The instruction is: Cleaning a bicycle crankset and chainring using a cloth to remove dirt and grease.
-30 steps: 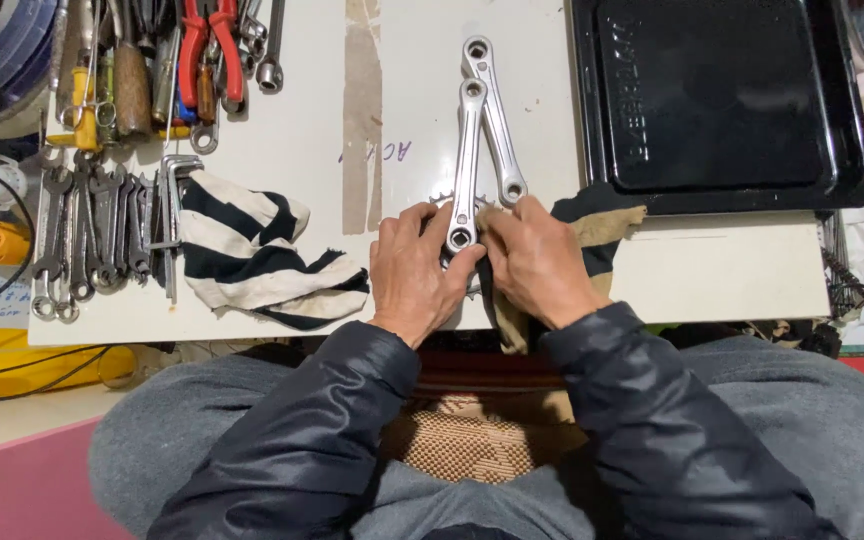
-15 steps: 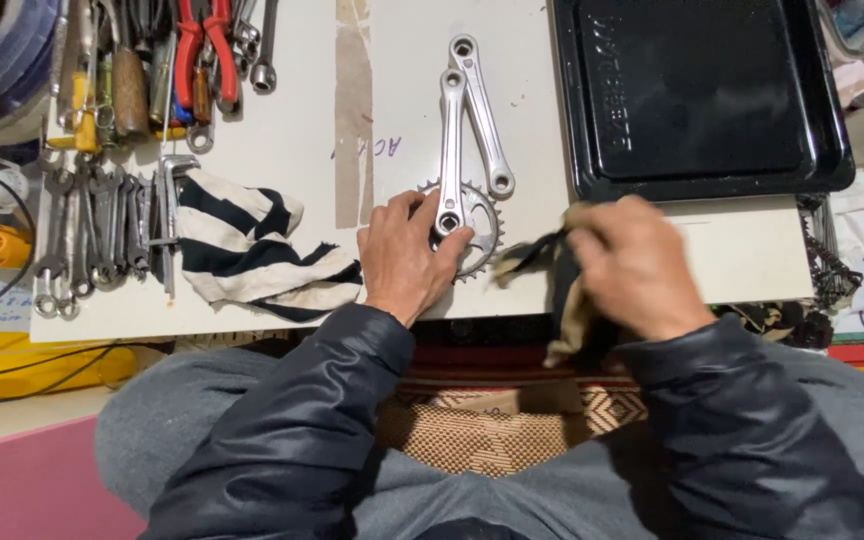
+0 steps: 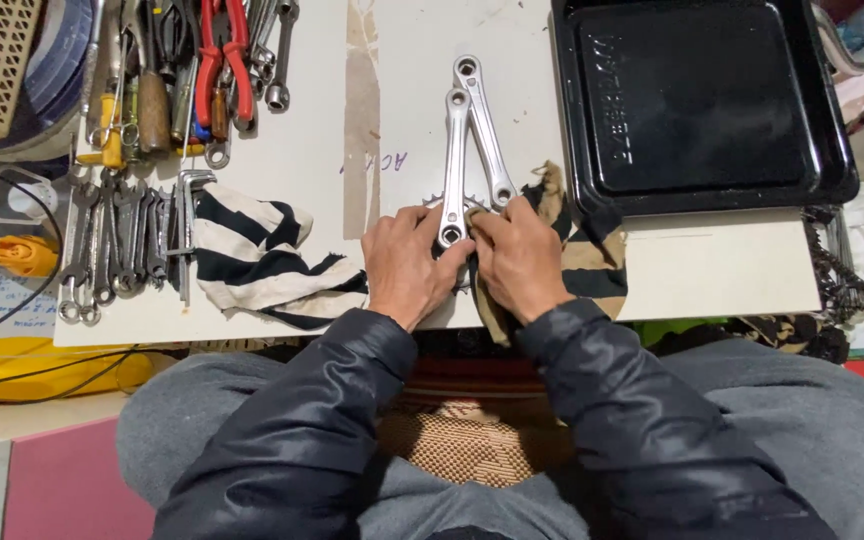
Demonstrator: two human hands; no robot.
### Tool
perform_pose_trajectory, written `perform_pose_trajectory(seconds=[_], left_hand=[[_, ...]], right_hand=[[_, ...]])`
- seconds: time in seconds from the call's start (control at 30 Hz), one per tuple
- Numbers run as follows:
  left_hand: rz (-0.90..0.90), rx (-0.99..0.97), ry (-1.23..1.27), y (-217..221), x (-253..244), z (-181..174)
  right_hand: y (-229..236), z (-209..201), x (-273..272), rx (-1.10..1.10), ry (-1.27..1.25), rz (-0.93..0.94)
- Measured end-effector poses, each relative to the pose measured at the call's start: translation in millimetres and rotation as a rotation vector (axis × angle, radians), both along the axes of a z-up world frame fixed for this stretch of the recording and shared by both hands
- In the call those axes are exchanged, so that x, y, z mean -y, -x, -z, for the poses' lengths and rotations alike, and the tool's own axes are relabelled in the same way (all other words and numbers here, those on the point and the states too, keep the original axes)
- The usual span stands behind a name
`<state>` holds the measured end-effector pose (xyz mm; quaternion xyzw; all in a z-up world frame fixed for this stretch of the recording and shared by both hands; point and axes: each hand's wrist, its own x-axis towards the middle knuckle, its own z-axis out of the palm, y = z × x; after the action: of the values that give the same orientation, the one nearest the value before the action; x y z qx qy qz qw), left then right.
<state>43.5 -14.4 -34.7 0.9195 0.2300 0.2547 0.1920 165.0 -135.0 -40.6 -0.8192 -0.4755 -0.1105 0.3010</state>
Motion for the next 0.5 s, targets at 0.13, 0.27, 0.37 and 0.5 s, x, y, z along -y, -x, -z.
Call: perform_pose_trajectory(seconds=[0.13, 0.27, 0.37, 0.5], left_hand=[[-0.015, -0.005, -0.004, 1, 0, 2], [-0.022, -0.019, 0.005, 2, 1, 0], [-0.012, -0.031, 0.033, 1, 0, -3], [-0.01, -0.061, 0.068, 2, 0, -6]], right_hand=[[-20, 9, -26, 0.127, -0.01, -0.001], [-29, 13, -27, 0.016, -0.035, -0.025], [-26, 16, -15, -0.044, 0.003, -0.045], [-27, 16, -19, 0.023, 0.015, -0.043]])
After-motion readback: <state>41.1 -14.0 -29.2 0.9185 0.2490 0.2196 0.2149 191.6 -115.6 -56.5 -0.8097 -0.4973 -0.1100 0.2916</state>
